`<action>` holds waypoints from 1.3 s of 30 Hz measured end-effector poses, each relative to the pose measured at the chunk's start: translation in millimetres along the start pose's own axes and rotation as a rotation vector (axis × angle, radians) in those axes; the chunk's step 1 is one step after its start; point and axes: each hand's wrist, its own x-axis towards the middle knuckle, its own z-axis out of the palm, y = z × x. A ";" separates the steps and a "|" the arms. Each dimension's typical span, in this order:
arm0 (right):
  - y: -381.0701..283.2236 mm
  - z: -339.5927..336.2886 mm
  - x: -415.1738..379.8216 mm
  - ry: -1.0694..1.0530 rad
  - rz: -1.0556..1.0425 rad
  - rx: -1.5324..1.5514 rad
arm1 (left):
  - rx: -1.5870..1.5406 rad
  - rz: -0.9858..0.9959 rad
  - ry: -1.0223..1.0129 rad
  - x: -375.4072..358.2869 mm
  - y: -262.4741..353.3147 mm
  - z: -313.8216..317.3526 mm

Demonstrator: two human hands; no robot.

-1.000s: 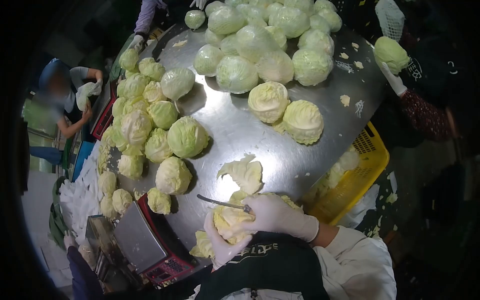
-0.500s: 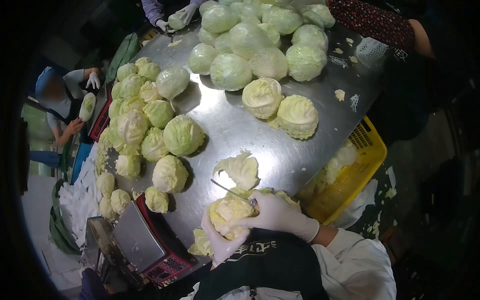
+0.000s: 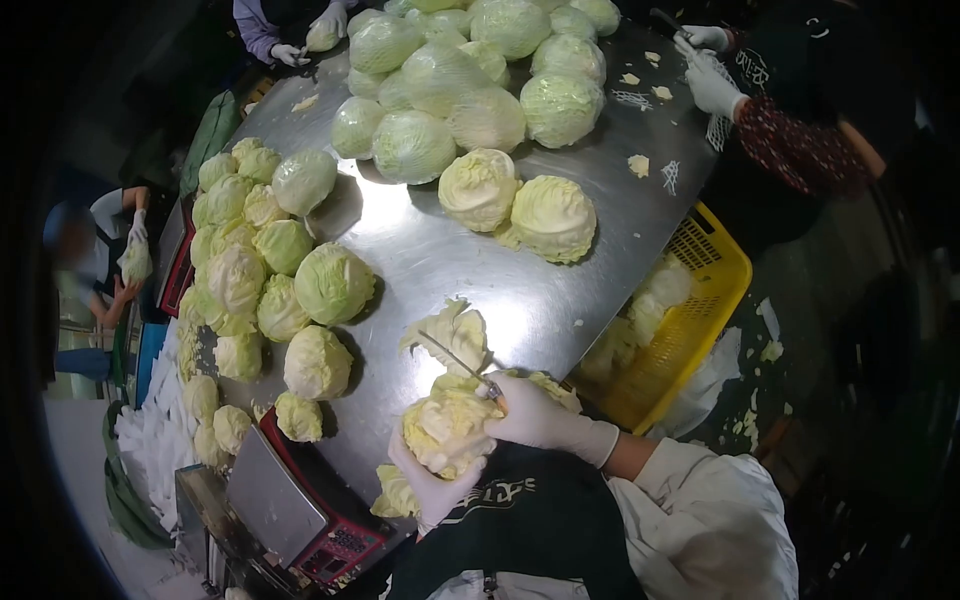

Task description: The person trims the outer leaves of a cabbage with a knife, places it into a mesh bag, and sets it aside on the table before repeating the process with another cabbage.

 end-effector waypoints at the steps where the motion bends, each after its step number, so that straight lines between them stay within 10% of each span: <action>1: 0.8 -5.7 0.5 -0.078 0.008 0.073 | -0.073 -0.030 0.012 0.7 0.4 -0.8; 8: 5.9 -0.4 7.7 -0.101 -0.088 0.357 | -0.478 -0.174 -0.063 -5.3 -14.2 -15.2; 12: -20.5 -0.8 4.0 -0.096 -0.619 -0.237 | -0.555 -0.250 -0.040 -10.7 -15.1 -15.3; 18: -16.6 -3.0 20.6 -0.263 -0.307 -0.098 | -0.563 -0.201 -0.106 -3.2 -33.4 -18.3; 20: -19.1 -1.0 19.8 -0.020 -0.190 0.162 | -0.616 -0.211 -0.107 -0.8 -35.3 -25.9; 24: 34.7 -24.8 30.8 0.258 -0.167 -0.316 | -0.805 -0.317 -0.060 0.0 -54.5 -35.3; 28: 1.2 -9.8 5.6 0.176 -0.314 -0.101 | -0.878 -0.368 -0.041 4.3 -43.4 -25.2; 33: -12.6 -7.1 11.6 -0.042 0.078 0.306 | -1.307 -0.556 -0.092 3.1 -33.2 -3.3; 39: 88.8 -38.3 6.1 0.452 -0.220 -0.087 | -1.780 -0.720 -0.168 3.7 -69.4 -13.1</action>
